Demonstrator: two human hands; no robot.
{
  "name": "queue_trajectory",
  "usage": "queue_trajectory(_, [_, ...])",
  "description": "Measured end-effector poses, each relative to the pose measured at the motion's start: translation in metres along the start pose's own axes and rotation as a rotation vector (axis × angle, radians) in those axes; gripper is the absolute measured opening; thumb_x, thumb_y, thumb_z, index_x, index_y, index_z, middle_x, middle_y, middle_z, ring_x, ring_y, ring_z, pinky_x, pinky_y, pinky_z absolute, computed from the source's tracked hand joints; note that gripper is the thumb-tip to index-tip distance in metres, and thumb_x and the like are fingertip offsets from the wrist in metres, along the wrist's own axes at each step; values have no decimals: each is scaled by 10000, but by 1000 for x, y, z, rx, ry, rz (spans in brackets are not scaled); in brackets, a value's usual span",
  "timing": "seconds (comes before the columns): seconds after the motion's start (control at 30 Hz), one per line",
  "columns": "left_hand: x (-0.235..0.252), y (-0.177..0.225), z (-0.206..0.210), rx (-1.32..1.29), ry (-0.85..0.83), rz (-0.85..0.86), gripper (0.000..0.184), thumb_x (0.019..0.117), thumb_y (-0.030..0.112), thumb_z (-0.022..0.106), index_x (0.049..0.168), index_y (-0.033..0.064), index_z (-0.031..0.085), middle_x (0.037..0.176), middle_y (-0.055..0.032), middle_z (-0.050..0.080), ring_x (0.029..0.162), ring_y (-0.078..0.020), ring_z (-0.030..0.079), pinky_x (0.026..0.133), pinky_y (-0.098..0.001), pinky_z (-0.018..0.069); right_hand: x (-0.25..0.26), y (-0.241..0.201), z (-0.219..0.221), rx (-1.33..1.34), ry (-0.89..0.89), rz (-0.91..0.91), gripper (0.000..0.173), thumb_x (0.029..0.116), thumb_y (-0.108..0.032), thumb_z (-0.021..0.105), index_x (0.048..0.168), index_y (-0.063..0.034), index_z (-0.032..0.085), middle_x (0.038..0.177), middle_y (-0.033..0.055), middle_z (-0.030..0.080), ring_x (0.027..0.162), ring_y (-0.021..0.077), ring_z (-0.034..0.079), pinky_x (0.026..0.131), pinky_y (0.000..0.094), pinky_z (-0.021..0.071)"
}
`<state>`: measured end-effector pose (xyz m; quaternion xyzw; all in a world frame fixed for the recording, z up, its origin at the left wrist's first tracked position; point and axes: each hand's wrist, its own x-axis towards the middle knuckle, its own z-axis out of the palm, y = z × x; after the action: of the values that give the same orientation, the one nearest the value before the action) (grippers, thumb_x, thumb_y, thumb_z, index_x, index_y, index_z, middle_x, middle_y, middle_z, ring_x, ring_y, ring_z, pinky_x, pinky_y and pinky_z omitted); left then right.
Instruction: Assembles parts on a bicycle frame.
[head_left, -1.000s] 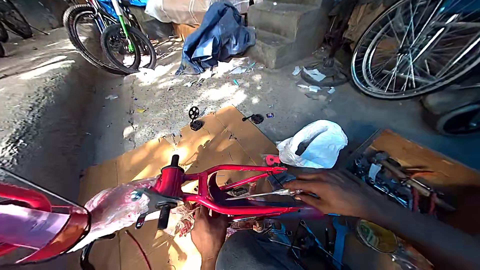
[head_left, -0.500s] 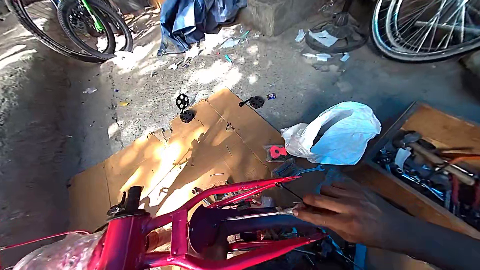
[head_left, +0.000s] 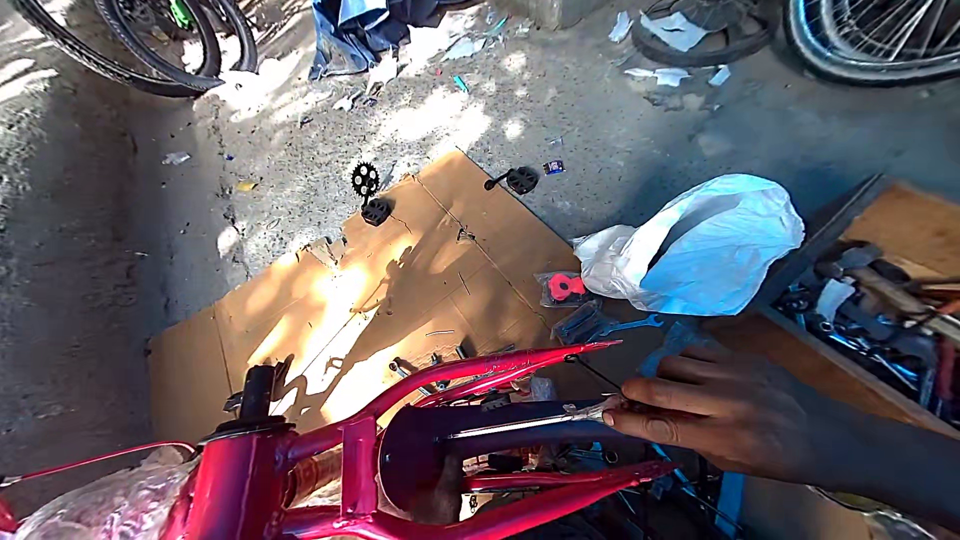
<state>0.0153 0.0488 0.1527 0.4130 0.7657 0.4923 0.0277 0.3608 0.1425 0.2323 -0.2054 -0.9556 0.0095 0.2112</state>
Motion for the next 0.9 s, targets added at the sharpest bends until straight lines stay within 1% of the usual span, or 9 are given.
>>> queue_trajectory(0.17, [-2,5,-5,111,-36,76,521,656,286,886,937,-99,677,785,-118,716,740,-111,705,776,-275,591,2,-1,-4,-47,-15,-46,413,1018,-100,533,1372,-285,639,1211,12,660,789,179,557,615,325,436])
queue_trajectory(0.27, [-6,13,-2,34,-19,-30,487,651,201,874,956,-107,653,777,-120,701,705,-93,692,733,-235,589,3,-4,0,78,-32,27,359,1018,-162,530,1346,-239,655,1069,12,682,726,163,568,570,323,441])
queue_trajectory(0.37, [-5,19,-4,80,-47,-46,466,634,160,839,959,-117,652,773,-132,698,703,-99,690,721,-241,576,17,6,-9,700,-425,436,340,1025,-369,570,1332,-252,658,918,-77,707,711,34,653,610,266,570])
queue_trajectory(0.47, [-4,28,-5,112,-56,-83,472,626,144,843,967,-117,646,795,-139,703,733,-95,698,720,-237,571,40,25,-18,1225,-743,778,387,989,-387,670,1317,-196,592,850,40,697,598,114,617,525,267,500])
queue_trajectory(0.57, [-4,29,-3,58,-16,-63,467,622,172,847,928,-123,654,768,-144,696,712,-111,684,740,-257,572,46,18,-28,872,-739,650,396,920,-377,752,1225,-211,561,1016,-58,676,817,49,661,707,280,580])
queue_trajectory(0.67, [-6,11,-2,68,-33,-149,473,683,228,869,984,-69,657,837,-101,715,795,-108,711,787,-276,591,22,-4,-16,239,-218,309,232,919,-419,644,1078,-254,682,925,-112,671,835,52,644,685,280,557])
queue_trajectory(0.73, [-13,-40,19,-11,131,-10,440,656,181,835,933,-94,634,787,-141,690,751,-184,699,750,-336,594,12,-7,-6,3,-25,175,314,1017,-406,554,1200,-218,726,1039,-50,741,914,160,662,794,371,530])
queue_trajectory(0.8, [-7,-18,-4,94,-149,-162,427,753,226,835,1036,-44,664,928,-94,732,913,-153,722,894,-343,579,8,-8,1,-86,-8,123,367,1047,-408,512,1221,-159,718,973,11,721,809,209,628,692,385,492])
queue_trajectory(0.9, [-7,18,-6,171,-54,7,431,718,285,806,940,-64,686,823,-114,727,785,-149,721,767,-367,585,16,-3,1,257,-280,289,302,1021,-404,492,942,-179,676,663,-47,567,523,98,552,428,295,441])
